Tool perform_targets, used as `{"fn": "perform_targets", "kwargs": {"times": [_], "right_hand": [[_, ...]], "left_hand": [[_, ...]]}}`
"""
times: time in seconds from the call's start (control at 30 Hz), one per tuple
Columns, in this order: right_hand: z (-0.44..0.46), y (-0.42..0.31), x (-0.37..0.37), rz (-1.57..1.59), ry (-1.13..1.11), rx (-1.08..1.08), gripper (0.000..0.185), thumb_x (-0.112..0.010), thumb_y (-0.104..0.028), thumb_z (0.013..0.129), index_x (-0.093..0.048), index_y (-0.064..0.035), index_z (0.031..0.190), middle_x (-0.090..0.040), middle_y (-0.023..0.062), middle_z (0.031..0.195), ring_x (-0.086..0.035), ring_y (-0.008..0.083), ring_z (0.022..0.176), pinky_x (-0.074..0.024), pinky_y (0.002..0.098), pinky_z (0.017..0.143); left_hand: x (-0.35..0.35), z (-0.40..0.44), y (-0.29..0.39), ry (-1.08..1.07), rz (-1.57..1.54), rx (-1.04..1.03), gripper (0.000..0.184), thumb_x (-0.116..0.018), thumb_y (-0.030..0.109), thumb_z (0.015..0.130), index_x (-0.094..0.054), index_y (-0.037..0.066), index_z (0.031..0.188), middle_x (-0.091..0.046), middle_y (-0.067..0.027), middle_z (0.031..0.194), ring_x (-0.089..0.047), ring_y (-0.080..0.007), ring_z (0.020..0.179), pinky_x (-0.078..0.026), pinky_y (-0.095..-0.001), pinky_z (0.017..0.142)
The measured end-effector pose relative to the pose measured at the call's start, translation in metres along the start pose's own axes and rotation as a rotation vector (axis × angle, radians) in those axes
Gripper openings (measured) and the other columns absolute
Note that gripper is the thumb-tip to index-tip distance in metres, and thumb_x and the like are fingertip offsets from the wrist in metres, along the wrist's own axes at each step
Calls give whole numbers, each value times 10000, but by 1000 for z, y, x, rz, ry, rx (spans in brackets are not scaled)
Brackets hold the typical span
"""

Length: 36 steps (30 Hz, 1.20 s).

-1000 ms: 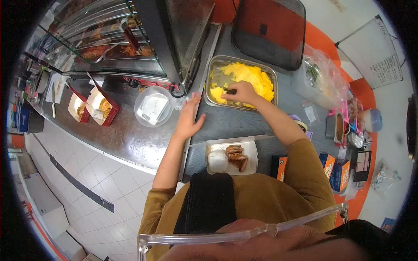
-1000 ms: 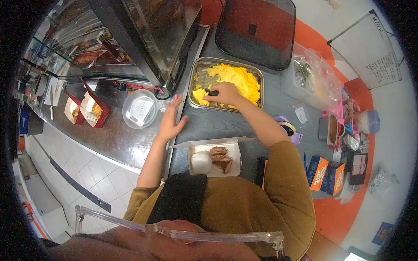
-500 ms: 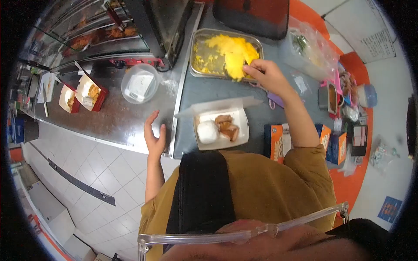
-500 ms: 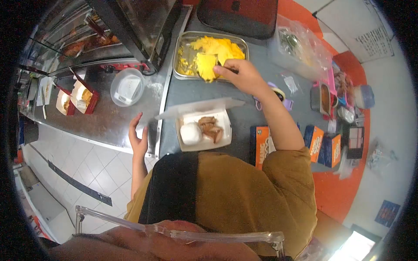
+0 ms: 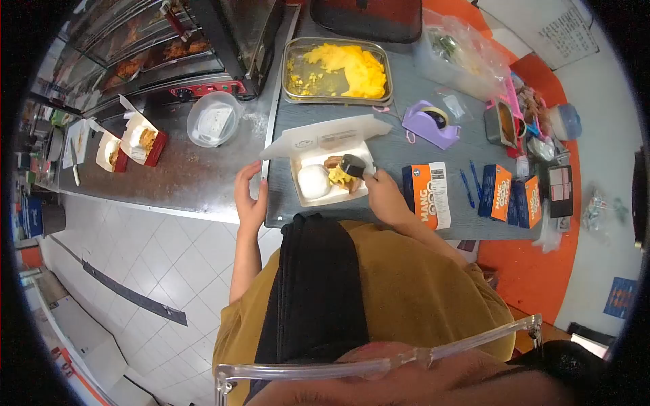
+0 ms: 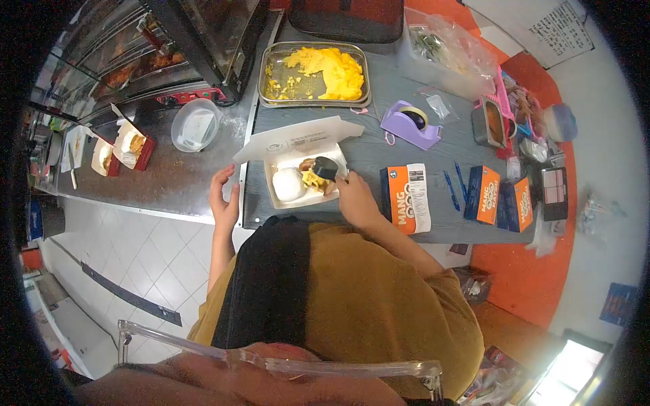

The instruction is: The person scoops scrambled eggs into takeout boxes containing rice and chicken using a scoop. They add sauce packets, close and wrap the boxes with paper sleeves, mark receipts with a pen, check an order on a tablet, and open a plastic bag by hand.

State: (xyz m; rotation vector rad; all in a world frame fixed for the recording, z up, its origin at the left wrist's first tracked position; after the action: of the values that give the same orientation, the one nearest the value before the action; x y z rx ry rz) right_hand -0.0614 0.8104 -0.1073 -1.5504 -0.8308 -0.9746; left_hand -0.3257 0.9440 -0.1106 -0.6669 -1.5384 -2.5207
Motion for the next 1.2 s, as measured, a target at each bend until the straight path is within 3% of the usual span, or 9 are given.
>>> {"fn": "perform_targets", "kwargs": {"times": [0.33,0.53,0.77,0.87,0.93,1.0,1.07,1.13,1.2], "right_hand": [[-19,3,-7,271,83,49,296,-460,21,781,-538,21,1067,-469,166,824,-499,305,741,-419,343,672],[-18,6,8,383,146,84,274,-463,-29,804,-543,23,1061,-450,163,810,-483,299,731,-411,347,670],[-7,3,21,357,-46,-3,245,-452,-31,819,-546,25,1037,-459,158,837,-491,278,750,-408,329,664],[2,8,35,416,99,29,194,-446,-58,835,-555,37,963,-486,148,818,-495,279,691,-413,330,633],[12,25,43,487,129,-70,166,-436,-73,847,-541,41,907,-519,139,784,-504,288,646,-417,340,607],[32,67,46,1028,215,-258,136,-448,-74,839,-528,34,858,-536,137,754,-525,289,624,-424,346,575],[93,48,86,982,419,-310,105,-467,-72,814,-531,11,813,-547,163,775,-556,277,646,-441,354,563],[156,47,99,130,452,85,93,-480,-73,778,-546,-11,798,-564,196,827,-583,272,678,-469,365,575],[196,44,92,-344,218,72,129,-482,-71,745,-564,-10,824,-580,203,828,-602,286,710,-485,384,609]], "left_hand": [[3,-7,-3,11,4,57,203,-529,11,752,-550,36,952,-548,-125,1083,-495,-258,1026,-362,-355,881],[1,5,-12,20,-3,71,185,-516,-8,743,-551,28,921,-552,-137,1054,-504,-273,1007,-360,-362,888],[-11,39,-24,36,-36,93,164,-521,14,751,-560,32,909,-554,-130,1063,-507,-264,1004,-358,-359,891],[-12,63,-40,29,-81,52,159,-509,38,778,-564,30,927,-555,-129,1063,-507,-259,1009,-358,-349,892],[-14,81,-49,8,-210,110,167,-501,43,788,-571,31,939,-559,-128,1056,-507,-259,1009,-358,-342,893],[-17,109,-59,-97,-301,52,202,-513,46,790,-592,37,975,-565,-126,1066,-510,-256,1021,-363,-331,896],[-25,137,-42,-184,-192,-44,207,-525,49,783,-595,39,978,-565,-122,1077,-512,-254,1026,-367,-336,896],[-41,159,-27,-295,12,-205,235,-587,81,758,-596,43,989,-559,-117,1104,-515,-269,1040,-389,-352,886],[-63,172,-26,-285,92,-281,245,-607,105,747,-595,44,984,-560,-120,1096,-520,-283,1019,-400,-358,871]]}}
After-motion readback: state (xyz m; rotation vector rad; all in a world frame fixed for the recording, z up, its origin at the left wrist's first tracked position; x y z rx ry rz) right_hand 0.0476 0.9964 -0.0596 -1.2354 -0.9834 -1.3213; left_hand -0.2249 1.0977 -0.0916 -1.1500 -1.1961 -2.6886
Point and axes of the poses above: each hand's wrist, its own z-axis towards the middle knuckle, its own x-axis out of the back of the hand, y = z × x, the point moved 2 cm from there along z, towards the middle knuckle
